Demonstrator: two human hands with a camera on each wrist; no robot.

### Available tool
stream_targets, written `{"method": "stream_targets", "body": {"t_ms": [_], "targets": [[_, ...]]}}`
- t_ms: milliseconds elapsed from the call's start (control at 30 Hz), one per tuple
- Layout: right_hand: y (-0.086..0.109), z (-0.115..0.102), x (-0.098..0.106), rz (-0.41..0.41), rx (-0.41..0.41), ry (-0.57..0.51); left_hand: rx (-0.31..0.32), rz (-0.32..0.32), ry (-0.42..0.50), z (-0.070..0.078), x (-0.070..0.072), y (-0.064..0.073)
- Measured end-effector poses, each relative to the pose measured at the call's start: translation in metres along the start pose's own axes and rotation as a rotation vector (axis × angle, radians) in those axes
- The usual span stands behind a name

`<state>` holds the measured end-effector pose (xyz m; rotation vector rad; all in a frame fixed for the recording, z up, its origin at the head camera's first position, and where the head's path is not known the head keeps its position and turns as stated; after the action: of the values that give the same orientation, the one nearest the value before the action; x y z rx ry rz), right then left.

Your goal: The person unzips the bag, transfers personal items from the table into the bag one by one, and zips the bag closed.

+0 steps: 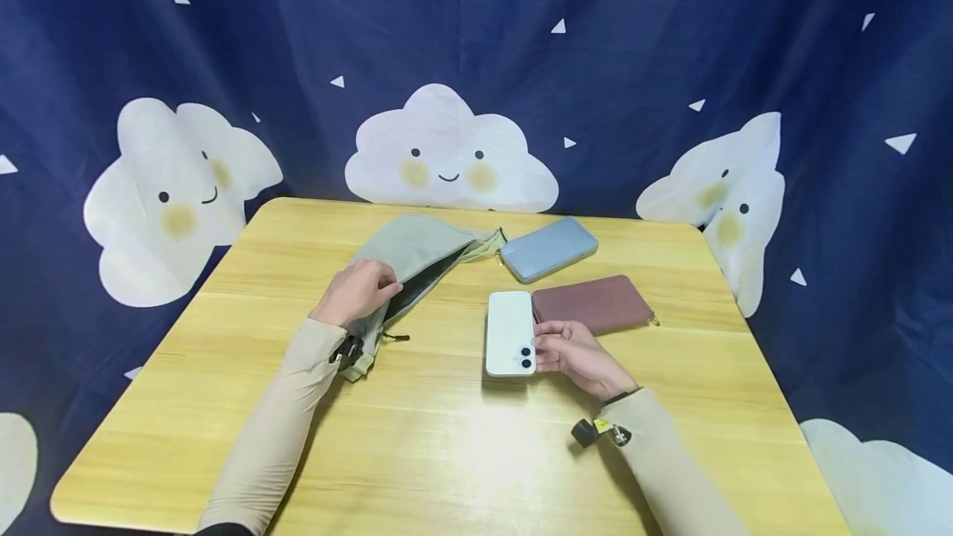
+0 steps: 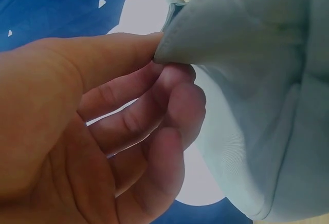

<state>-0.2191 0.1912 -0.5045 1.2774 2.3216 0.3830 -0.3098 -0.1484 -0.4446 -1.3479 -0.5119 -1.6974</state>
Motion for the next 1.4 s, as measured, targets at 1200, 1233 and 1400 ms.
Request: {"method": "stream_targets", "body": {"t_ms": [1200,1233,1400], "targets": [[-0.087,-0.01,-0.04,0.109,-0.093,0.011,0.002,0.014,-0.007,-0.001,0.0,0.001],[-0.089,-0.01,-0.041,0.113,-0.094,0.013,0.003,0.013,-0.007,-0.001,0.0,0.001],[-0.098,-0.012,-0.047,0.125,-0.093,0.017,0.008,0.01,-0.005,-0.001,0.001,0.001]]}}
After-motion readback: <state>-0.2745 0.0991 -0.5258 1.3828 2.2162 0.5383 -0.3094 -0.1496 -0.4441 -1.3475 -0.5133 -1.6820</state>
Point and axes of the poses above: each hand's wrist, its own y-axis away from the middle knuckle, its own x-axis out of the back of the hand, z = x × y, the point moved 6 cm from there along -y, towards the middle knuckle, and after that the axes turned 15 degrees about -x, right-handed, at the moved point
